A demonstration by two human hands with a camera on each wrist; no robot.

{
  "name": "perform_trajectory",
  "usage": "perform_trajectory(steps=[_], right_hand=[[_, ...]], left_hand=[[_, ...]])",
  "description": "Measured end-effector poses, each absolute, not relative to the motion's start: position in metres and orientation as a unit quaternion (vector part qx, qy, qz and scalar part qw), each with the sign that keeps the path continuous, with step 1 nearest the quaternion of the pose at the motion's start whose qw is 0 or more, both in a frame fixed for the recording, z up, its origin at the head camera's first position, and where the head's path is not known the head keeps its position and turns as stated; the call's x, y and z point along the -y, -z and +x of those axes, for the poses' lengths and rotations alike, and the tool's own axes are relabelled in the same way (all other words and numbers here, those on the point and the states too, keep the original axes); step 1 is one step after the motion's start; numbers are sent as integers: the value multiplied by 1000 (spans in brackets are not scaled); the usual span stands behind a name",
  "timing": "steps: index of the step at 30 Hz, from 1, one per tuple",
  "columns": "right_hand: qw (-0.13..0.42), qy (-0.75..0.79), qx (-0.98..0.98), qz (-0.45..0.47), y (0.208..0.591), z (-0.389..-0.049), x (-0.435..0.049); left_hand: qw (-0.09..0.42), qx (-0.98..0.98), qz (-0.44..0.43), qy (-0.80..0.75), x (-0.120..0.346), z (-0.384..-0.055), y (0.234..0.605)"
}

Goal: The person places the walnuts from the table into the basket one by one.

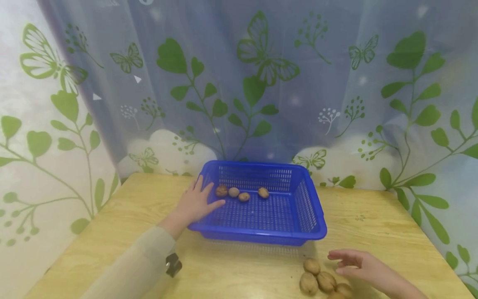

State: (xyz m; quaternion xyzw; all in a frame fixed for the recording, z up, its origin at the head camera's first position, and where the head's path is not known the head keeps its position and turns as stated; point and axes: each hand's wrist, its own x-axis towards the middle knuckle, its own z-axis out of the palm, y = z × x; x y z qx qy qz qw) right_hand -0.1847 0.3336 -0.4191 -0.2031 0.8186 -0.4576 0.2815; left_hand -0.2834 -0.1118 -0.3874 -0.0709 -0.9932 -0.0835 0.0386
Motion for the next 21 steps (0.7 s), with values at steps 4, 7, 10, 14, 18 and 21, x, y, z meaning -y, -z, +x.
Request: perform_trajectory(steps=[4,7,10,14,18,21], right_hand=[[271,453,-818,-227,427,-184,-331],[256,444,-823,-246,433,-185,-331],[226,432,-826,-282,438,-185,-331],[217,424,-823,-309,442,-185,-328],[246,417,-828,-283,441,-182,-324],[242,403,-840,-271,439,-179,-321]], left_hand=[[42,993,-70,83,111,-283,389],[39,993,-73,82,109,-283,389],[33,993,-76,83,107,-283,389],[33,993,-73,85,107,-284,391],[41,993,-70,87,110,-285,391],[41,993,-70,91,111,-285,390]])
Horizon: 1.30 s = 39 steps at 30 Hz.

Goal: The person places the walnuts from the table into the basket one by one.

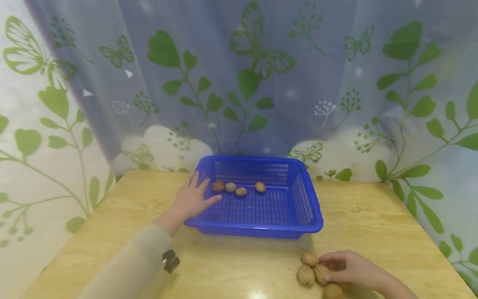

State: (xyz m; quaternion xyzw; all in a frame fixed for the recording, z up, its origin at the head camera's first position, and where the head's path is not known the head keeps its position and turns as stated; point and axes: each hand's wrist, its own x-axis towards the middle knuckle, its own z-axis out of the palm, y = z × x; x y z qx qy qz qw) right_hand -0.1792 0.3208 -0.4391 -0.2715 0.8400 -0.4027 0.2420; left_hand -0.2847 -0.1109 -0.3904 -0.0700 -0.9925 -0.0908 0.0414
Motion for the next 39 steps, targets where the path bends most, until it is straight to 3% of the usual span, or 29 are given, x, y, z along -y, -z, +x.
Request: perform_trajectory(steps=[11,17,28,39], right_hand=[[205,404,-855,-254,437,-176,-321],[127,395,-891,-184,432,-173,-326],[82,412,-906,-52,401,-169,-325],[43,392,-916,-73,370,-179,-312]], left_hand=[[38,993,-72,83,111,-284,389],[40,993,-72,83,111,-283,388],[44,993,-76,78,111,-284,387],[38,994,-73,74,110,-282,385]])
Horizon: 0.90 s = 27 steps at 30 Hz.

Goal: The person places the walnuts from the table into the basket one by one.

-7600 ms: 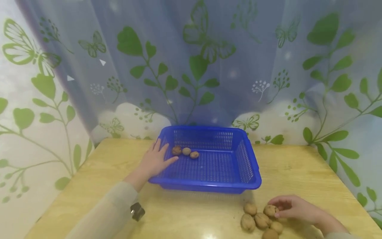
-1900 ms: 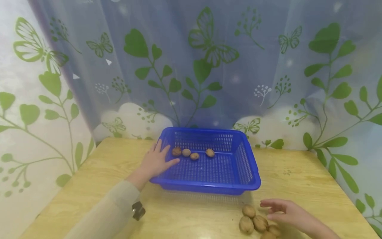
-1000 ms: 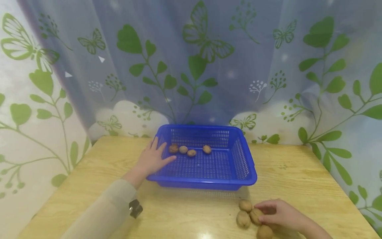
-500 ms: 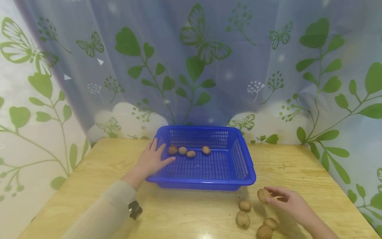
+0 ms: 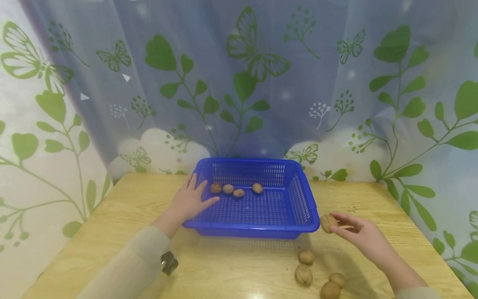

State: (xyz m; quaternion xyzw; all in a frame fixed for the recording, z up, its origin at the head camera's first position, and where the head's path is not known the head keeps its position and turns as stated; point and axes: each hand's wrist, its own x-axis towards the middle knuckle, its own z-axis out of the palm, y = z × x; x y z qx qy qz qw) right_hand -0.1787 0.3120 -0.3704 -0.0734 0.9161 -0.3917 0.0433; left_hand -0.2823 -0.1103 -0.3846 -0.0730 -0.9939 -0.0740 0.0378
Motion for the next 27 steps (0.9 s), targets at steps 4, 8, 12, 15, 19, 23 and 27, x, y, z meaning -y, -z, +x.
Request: perform_trajectory(steps=[4,8,12,15,19,23,27], right_hand=[[44,387,-918,-77,364,-189,-307],[62,398,-912,-71,359,-202,-299],[63,416,-904,-69,352,-219,-286],[51,433,-897,-76,348,-232,-276],[46,443,-891,-83,340,-248,-262],[52,456,-883,-95,330,-268,-249],[51,475,-872,-108,322,-289,-233]], left_hand=[[34,994,-72,80,109,-283,384],[33,993,-75,85,109,-283,384],[37,994,-71,78,110,-284,384],[36,994,-70,79,110,-283,384],[31,993,-74,85,108,-282,383],[30,994,-70,83,108,-282,384],[34,994,-65,84,110,-282,385]])
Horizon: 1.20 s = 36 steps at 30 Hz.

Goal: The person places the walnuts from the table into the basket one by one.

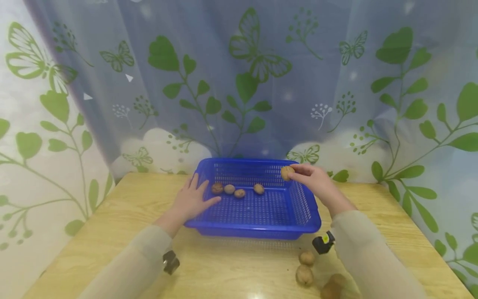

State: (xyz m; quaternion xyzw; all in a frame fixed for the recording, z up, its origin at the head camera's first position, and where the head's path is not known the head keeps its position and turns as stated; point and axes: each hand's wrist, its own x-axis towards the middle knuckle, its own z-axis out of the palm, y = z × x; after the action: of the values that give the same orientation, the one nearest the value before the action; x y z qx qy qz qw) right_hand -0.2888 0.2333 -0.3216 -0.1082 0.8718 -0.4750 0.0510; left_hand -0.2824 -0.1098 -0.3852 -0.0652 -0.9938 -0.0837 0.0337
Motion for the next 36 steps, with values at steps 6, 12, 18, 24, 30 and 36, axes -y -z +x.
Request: perform_trajectory(steps=[6,12,18,24,30,36], right_hand=[[44,545,-830,-113,322,-323,-217],[44,588,-801,-103,343,-355,-205],[52,595,-797,-87,367,-368,-213],[13,518,-846,-123,370,-370,-209],[2,475,-864,-166,377,-368,-206],[1,438,-879,-191,379,-369,-205]], left_hand=[[35,993,-69,86,110,-282,385],[40,994,-65,82,115,-281,389],[41,994,-70,75,111,-282,390],[53,994,-64,71,116,-284,391],[43,994,-64,74,114,-281,387],[44,994,-64,75,111,-283,388]])
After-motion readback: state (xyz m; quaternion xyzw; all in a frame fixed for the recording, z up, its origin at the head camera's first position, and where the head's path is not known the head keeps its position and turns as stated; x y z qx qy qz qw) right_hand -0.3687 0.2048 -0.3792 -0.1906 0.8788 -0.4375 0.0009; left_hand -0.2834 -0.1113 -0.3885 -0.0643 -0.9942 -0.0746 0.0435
